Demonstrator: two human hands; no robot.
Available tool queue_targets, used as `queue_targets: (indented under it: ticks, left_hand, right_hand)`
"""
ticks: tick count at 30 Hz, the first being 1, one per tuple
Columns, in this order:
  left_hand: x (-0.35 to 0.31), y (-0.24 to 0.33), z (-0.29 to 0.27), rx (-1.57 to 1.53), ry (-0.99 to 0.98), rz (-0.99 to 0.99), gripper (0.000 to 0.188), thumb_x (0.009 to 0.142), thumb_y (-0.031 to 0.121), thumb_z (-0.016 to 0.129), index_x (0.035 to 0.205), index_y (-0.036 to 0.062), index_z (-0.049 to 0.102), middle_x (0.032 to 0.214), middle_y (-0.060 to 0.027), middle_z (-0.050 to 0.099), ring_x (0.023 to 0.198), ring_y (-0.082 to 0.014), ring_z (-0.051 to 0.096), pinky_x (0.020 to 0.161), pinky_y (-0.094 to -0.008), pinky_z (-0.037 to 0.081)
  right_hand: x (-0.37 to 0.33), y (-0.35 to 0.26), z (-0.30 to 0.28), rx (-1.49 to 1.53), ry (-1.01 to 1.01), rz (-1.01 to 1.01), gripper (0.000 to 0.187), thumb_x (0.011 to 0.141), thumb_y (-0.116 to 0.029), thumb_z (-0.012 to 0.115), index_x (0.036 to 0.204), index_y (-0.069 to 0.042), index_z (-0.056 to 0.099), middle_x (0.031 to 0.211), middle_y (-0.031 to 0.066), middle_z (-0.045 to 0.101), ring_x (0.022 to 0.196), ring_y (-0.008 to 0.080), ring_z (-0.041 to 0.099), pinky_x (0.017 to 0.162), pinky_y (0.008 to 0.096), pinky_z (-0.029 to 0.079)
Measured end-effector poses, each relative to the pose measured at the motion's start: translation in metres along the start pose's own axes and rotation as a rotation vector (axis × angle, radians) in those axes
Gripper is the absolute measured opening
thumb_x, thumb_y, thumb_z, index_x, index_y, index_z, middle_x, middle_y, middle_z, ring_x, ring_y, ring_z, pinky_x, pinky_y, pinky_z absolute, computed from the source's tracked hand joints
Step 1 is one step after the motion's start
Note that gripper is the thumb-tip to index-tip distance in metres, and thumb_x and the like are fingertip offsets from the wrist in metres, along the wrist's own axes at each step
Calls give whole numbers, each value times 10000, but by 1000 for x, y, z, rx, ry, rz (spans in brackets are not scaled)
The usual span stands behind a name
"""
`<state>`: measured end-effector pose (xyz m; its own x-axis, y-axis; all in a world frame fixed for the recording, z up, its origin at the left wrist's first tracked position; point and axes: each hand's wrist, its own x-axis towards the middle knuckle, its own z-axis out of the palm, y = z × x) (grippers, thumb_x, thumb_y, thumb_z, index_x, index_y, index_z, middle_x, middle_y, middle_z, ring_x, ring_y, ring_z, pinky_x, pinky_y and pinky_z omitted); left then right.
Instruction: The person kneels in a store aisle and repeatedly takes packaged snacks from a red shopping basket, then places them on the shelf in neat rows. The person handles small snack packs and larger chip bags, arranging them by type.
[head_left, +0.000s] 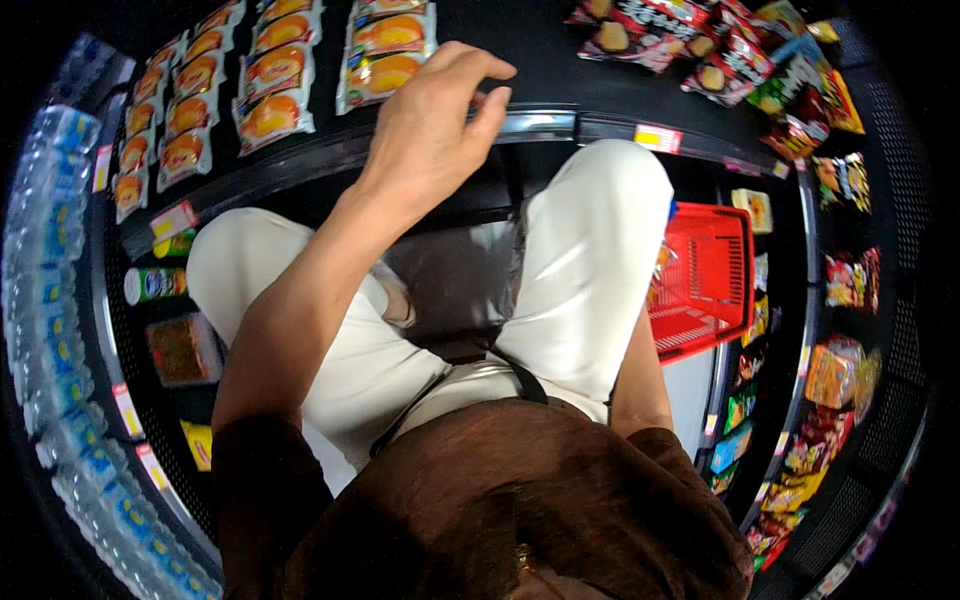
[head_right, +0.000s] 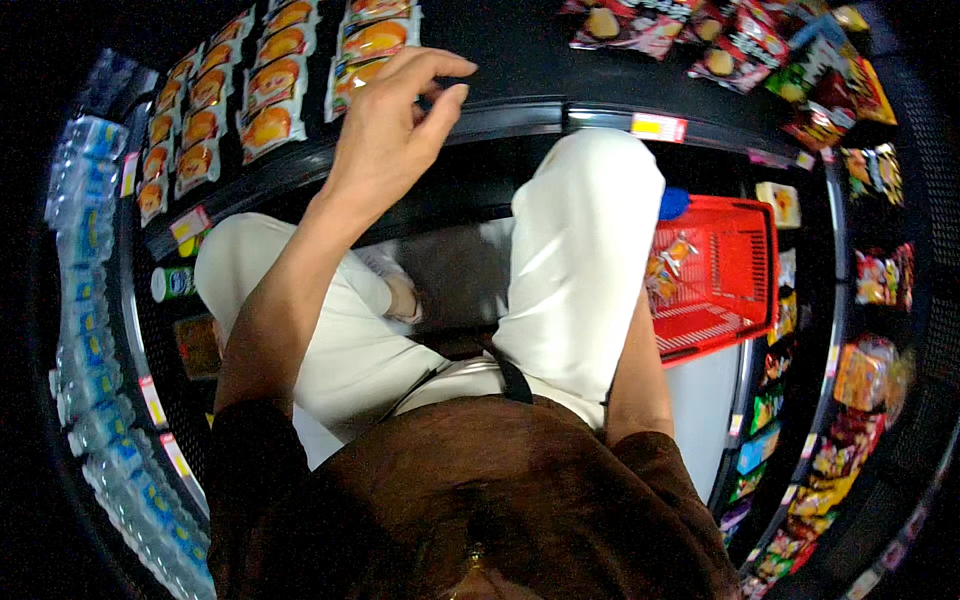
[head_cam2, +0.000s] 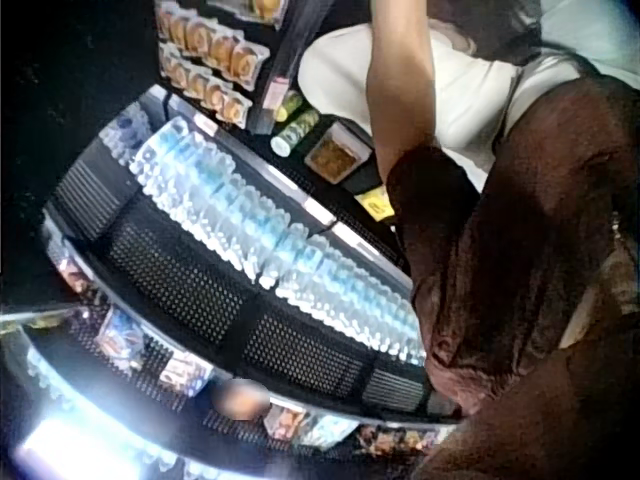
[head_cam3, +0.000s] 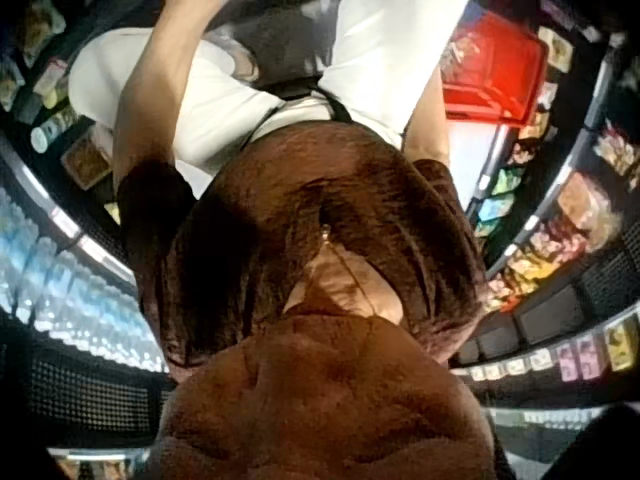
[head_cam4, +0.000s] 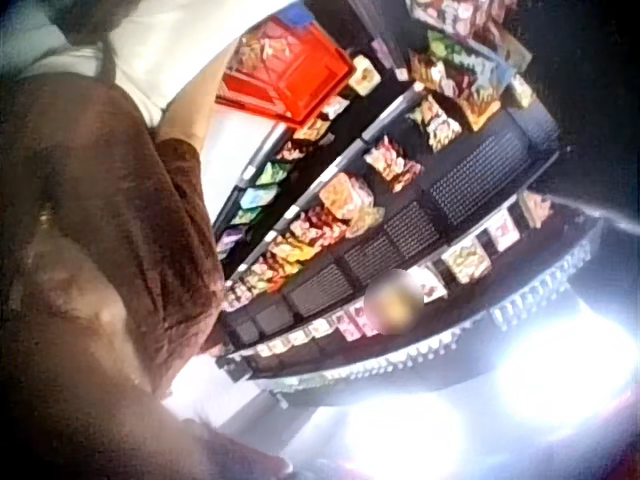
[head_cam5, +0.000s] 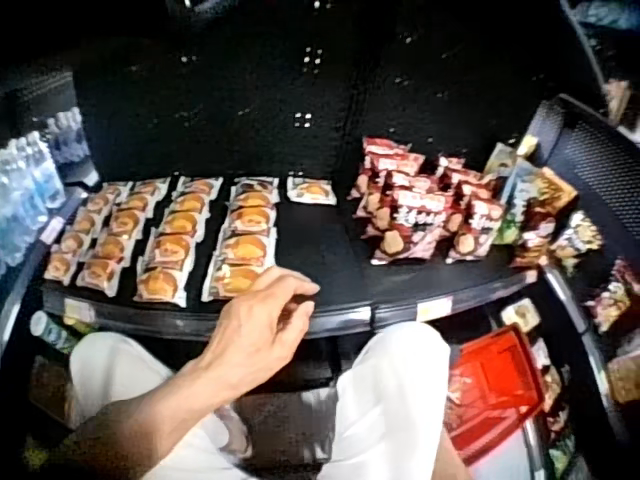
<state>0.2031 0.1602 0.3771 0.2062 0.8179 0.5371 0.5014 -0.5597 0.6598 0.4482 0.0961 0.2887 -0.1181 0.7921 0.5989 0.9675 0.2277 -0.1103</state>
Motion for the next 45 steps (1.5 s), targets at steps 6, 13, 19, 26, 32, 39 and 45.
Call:
queue_targets:
  ticks: [6, 13, 19, 26, 32, 39, 45]
  left_hand:
    - [7, 15, -3, 4, -124, 6, 186, 933, 59, 618, 1111, 23, 659, 1062, -89, 643, 845, -172, 641, 665, -271, 506]
    - [10, 33, 16, 115, -283, 82, 223, 925, 51, 598, 1136, -12, 635, 1197, -161, 617, 1073, -306, 607, 900, -377, 493]
    - [12, 44, 42, 249, -430, 81, 347, 919, 54, 605, 1262, 6, 603, 1343, -171, 556, 1254, -341, 494, 1057, -417, 410]
    - [19, 37, 59, 398, -494, 7, 365, 954, 115, 590, 1290, -23, 575, 1321, -195, 555, 1239, -346, 505, 1059, -432, 414]
    - [30, 36, 67, 473, -524, 25, 309, 972, 151, 577, 1240, -1, 598, 1232, -181, 607, 1163, -346, 550, 993, -443, 448]
    - [41, 42, 74, 492, -529, -5, 265, 961, 149, 595, 1179, -1, 614, 1134, -171, 626, 1082, -323, 594, 915, -425, 489]
    - [38, 36, 69, 482, -487, -60, 215, 935, 148, 618, 1098, 8, 620, 1063, -148, 632, 987, -315, 618, 867, -399, 499]
  right_hand:
    - [-49, 33, -17, 1373, -106, 943, 643, 965, -315, 626, 1506, -96, 355, 1496, 132, 436, 1386, 247, 422, 1153, 389, 345]
    - [-168, 167, -50, 1076, 212, 1242, 221, 998, -144, 586, 1180, -26, 624, 962, 82, 690, 775, 131, 657, 652, 277, 572]
    - [-251, 257, -37, 905, 25, 1551, 341, 954, -150, 579, 1270, -25, 554, 976, 76, 679, 846, 195, 679, 670, 348, 589]
    - [-266, 276, 38, 273, -865, 985, 412, 888, -324, 654, 1130, 10, 670, 1060, 175, 698, 921, 283, 694, 750, 374, 570]
    - [-282, 280, 66, -65, -1175, 896, 445, 889, -330, 601, 1162, 13, 673, 1121, 216, 691, 1082, 325, 662, 869, 410, 545]
    - [-307, 294, 79, -253, -1349, 674, 377, 877, -187, 504, 1141, -3, 701, 1162, 216, 683, 1165, 302, 634, 939, 398, 529]
    - [-271, 270, 63, -55, -1141, 938, 339, 793, -167, 653, 1090, -13, 712, 1132, 193, 698, 1111, 319, 654, 880, 389, 549]
